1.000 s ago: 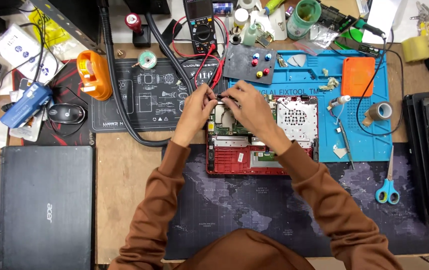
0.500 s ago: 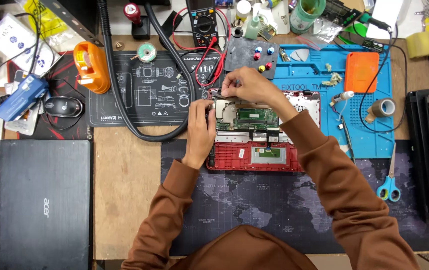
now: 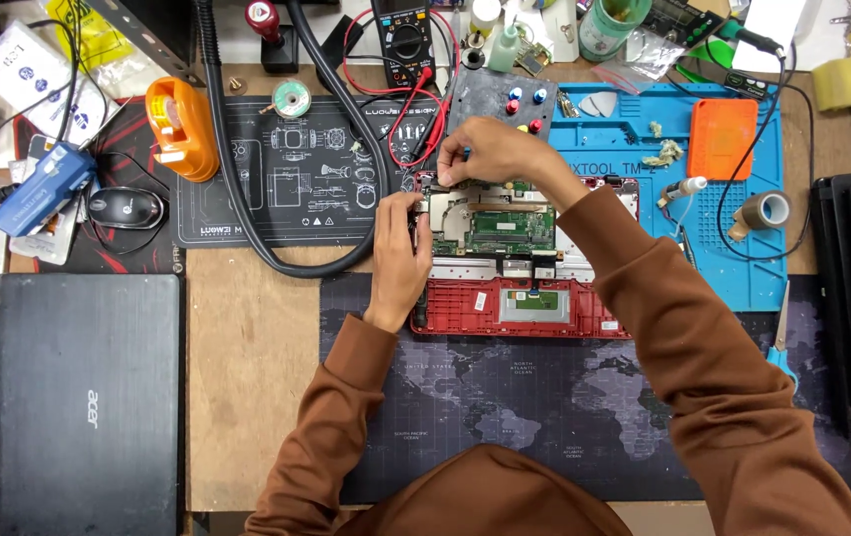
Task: Repairing a laptop by connecting internal components and securing them with screws
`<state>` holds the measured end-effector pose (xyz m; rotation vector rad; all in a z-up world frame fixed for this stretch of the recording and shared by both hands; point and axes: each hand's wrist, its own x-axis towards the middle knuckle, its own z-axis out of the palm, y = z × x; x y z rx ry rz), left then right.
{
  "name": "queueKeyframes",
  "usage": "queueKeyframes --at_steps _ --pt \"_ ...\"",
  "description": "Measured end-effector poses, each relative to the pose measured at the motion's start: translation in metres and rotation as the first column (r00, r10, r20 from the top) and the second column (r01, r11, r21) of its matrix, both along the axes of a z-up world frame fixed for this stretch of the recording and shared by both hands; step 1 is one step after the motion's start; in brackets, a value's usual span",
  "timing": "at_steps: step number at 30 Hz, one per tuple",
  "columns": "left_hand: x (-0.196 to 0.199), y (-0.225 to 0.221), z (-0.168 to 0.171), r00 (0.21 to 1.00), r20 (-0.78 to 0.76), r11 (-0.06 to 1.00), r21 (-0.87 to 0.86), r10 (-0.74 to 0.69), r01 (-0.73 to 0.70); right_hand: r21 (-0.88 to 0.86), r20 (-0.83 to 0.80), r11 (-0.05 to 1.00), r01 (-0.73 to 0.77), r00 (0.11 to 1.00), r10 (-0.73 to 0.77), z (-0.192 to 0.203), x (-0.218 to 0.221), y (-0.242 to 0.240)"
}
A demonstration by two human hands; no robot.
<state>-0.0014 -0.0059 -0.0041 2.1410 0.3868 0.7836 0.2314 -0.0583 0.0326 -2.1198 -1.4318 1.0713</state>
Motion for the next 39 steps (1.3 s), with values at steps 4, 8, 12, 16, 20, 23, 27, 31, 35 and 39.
queueKeyframes --at_steps 4,8,12,16,20,23,27,31,35,39 --pt "-0.001 0.001 0.001 1.000 -0.001 1.000 0.014 0.010 -0.010 0.029 -0.076 0.999 0.031 0.997 -0.028 -0.004 0.001 -0.001" --pt "0.000 0.000 -0.002 1.000 -0.003 1.000 0.011 0.010 -0.010 0.049 -0.118 0.996 0.076 0.991 -0.070 0.000 -0.004 -0.008" --pt "0.000 0.001 -0.001 1.000 -0.013 1.000 0.010 0.008 -0.008 0.070 -0.113 0.994 0.080 0.991 -0.072 0.002 -0.007 -0.007" --pt "-0.001 0.000 -0.002 1.000 -0.022 1.000 0.009 0.007 -0.007 0.088 0.060 0.996 0.022 0.998 -0.028 0.012 -0.016 -0.003" --pt "0.000 0.001 -0.002 0.999 -0.034 1.000 0.019 0.007 -0.007 0.027 0.137 0.999 0.046 0.989 -0.049 0.030 -0.032 0.001" --pt "0.000 0.000 0.003 0.999 -0.046 1.000 0.007 0.008 -0.007 0.014 0.185 0.999 0.048 0.982 -0.050 0.030 -0.034 0.002" --pt "0.001 -0.003 0.010 0.999 -0.029 0.998 0.060 0.022 -0.021 0.011 0.186 0.999 0.040 0.982 -0.041 0.035 -0.039 -0.002" --pt "0.002 -0.004 0.001 0.998 -0.005 0.966 0.250 0.066 -0.063 0.076 0.210 0.997 0.025 0.977 -0.041 0.031 -0.039 -0.007" --pt "0.003 -0.003 -0.006 0.997 0.018 0.955 0.285 0.075 -0.077 0.139 0.117 0.989 0.054 0.991 -0.071 0.026 -0.038 -0.013" --pt "0.001 -0.003 -0.009 0.997 0.026 0.954 0.292 0.070 -0.074 0.136 0.047 0.989 0.050 0.997 -0.057 0.021 -0.033 -0.014"
